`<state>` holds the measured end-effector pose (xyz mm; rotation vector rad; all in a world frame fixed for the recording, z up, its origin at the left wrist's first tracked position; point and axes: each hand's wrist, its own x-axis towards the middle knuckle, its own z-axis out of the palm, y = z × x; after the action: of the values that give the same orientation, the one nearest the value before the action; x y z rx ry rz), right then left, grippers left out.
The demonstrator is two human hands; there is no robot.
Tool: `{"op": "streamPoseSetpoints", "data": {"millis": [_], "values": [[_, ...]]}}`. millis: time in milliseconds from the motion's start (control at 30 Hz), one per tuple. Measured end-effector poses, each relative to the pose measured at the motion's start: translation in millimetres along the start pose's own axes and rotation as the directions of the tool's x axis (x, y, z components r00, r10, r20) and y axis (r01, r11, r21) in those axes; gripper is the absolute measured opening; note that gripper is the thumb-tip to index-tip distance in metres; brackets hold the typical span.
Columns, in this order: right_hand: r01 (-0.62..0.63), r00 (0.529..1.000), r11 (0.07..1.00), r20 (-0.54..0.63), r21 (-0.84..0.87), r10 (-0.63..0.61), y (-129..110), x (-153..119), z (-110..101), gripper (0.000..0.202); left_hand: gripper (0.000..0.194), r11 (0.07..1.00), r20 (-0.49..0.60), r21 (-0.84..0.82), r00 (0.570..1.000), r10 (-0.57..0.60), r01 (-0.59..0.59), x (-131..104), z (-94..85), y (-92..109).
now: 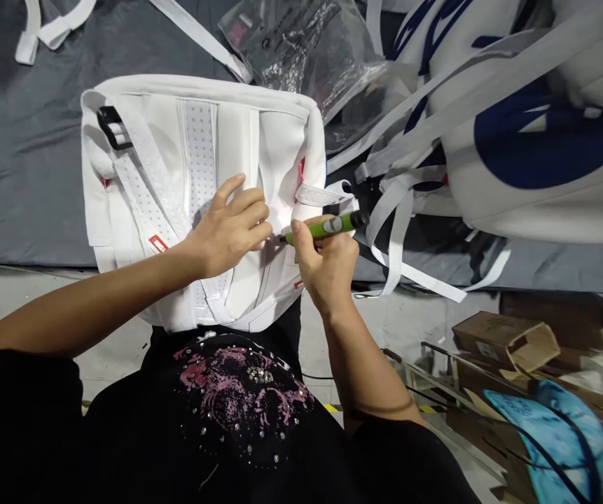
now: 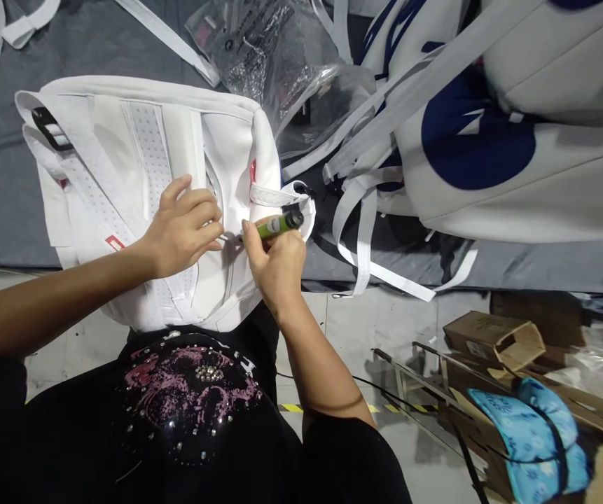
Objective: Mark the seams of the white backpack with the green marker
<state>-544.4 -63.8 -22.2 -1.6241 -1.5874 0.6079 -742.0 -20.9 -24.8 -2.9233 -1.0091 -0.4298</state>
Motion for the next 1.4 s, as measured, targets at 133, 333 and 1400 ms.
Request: {"op": "streamPoseSetpoints", "data": {"millis": [133,333,1400], "values": [[-0.033,0.991,0.961,-0.113,0.274,0.066,14.8,-26.4,-2.0,0.021,0.020,0.997,-0.077,0.075,0.996,0.036,-0.030,-9.6,5.7,3.8],[-0.008,0.988,0.979,-0.151,0.205,0.039,14.5,-38.9,0.8,0.022,0.021,0.997,-0.140,0.064,0.989,0.054,-0.045,-13.0,7.7,6.5],[0.106,0.964,0.958,0.264,-0.266,-0.034,-14.1,20.4,-6.3,0.037,0.025,0.999,-0.174,-0.045,0.985,0.016,-0.025,-5.2,22.5,2.9]]}}
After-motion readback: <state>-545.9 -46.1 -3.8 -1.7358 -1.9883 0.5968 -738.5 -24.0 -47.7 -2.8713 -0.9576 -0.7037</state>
